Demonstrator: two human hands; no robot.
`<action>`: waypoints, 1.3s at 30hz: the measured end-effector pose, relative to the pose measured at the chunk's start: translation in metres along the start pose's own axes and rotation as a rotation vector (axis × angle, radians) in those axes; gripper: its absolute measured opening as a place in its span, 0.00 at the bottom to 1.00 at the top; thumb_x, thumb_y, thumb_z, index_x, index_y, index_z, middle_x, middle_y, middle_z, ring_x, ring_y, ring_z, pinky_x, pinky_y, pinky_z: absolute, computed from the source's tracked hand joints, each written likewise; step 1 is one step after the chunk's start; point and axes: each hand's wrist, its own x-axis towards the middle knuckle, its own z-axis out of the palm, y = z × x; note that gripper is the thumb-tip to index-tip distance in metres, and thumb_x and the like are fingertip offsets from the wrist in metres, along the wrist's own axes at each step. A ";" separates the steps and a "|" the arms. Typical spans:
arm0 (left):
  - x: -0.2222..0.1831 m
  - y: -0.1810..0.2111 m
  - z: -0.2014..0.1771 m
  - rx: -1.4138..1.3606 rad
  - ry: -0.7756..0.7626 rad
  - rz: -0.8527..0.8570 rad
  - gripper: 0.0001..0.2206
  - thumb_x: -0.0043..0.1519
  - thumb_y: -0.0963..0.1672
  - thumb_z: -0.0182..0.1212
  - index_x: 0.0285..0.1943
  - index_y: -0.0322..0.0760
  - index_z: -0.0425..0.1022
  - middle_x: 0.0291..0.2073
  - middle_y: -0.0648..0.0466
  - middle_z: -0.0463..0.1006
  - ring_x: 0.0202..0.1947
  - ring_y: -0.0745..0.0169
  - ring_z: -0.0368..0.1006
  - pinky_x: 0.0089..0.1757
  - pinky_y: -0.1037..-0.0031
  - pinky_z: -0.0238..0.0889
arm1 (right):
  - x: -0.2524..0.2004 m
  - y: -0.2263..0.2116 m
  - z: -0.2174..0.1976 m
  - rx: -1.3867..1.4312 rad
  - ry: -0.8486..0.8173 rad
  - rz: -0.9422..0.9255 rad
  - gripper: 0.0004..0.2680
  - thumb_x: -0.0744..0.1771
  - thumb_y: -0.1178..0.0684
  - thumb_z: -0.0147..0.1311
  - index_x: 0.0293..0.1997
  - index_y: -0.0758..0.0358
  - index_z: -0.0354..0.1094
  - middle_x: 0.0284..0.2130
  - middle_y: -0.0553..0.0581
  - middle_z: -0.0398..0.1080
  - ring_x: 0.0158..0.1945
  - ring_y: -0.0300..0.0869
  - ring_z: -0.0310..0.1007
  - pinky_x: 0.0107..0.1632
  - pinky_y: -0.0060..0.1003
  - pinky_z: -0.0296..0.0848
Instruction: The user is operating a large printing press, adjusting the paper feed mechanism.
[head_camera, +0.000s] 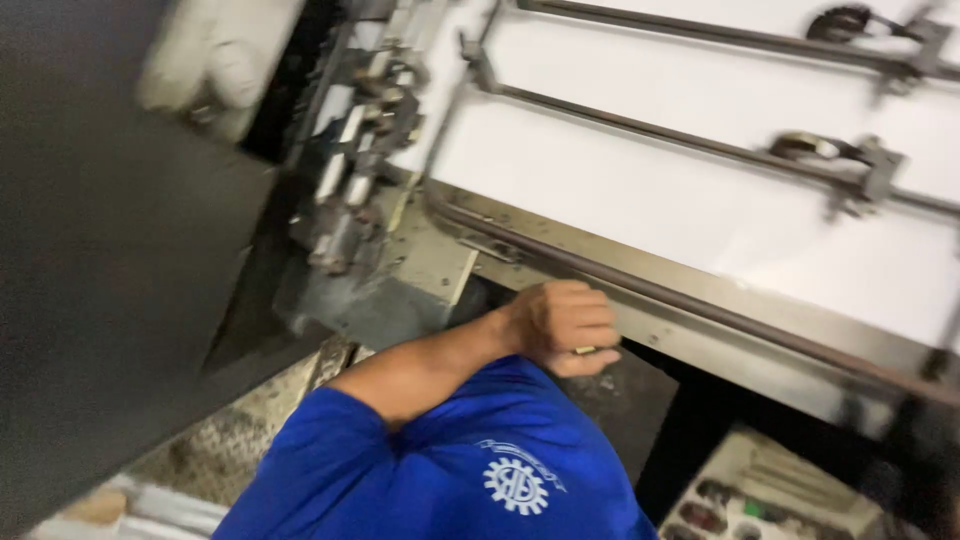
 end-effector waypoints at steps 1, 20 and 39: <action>-0.001 0.001 0.000 -0.072 -0.014 0.048 0.10 0.56 0.43 0.71 0.32 0.37 0.72 0.27 0.52 0.67 0.30 0.53 0.68 0.33 0.64 0.60 | -0.008 -0.016 -0.014 -0.051 0.021 0.055 0.10 0.69 0.53 0.64 0.52 0.65 0.69 0.39 0.60 0.67 0.38 0.49 0.71 0.41 0.40 0.70; 0.018 0.003 0.017 0.057 -0.099 -0.135 0.08 0.50 0.42 0.70 0.25 0.38 0.74 0.19 0.51 0.69 0.21 0.52 0.67 0.26 0.65 0.60 | 0.023 -0.101 -0.087 -0.373 0.235 0.337 0.16 0.67 0.43 0.70 0.53 0.58 0.71 0.40 0.54 0.70 0.34 0.44 0.75 0.33 0.39 0.69; 0.015 0.005 0.018 0.070 -0.098 -0.163 0.07 0.51 0.42 0.69 0.28 0.37 0.75 0.21 0.53 0.72 0.22 0.53 0.70 0.27 0.66 0.60 | 0.026 -0.106 -0.093 -0.320 0.237 0.342 0.16 0.63 0.46 0.69 0.51 0.58 0.70 0.40 0.57 0.68 0.37 0.52 0.75 0.34 0.45 0.71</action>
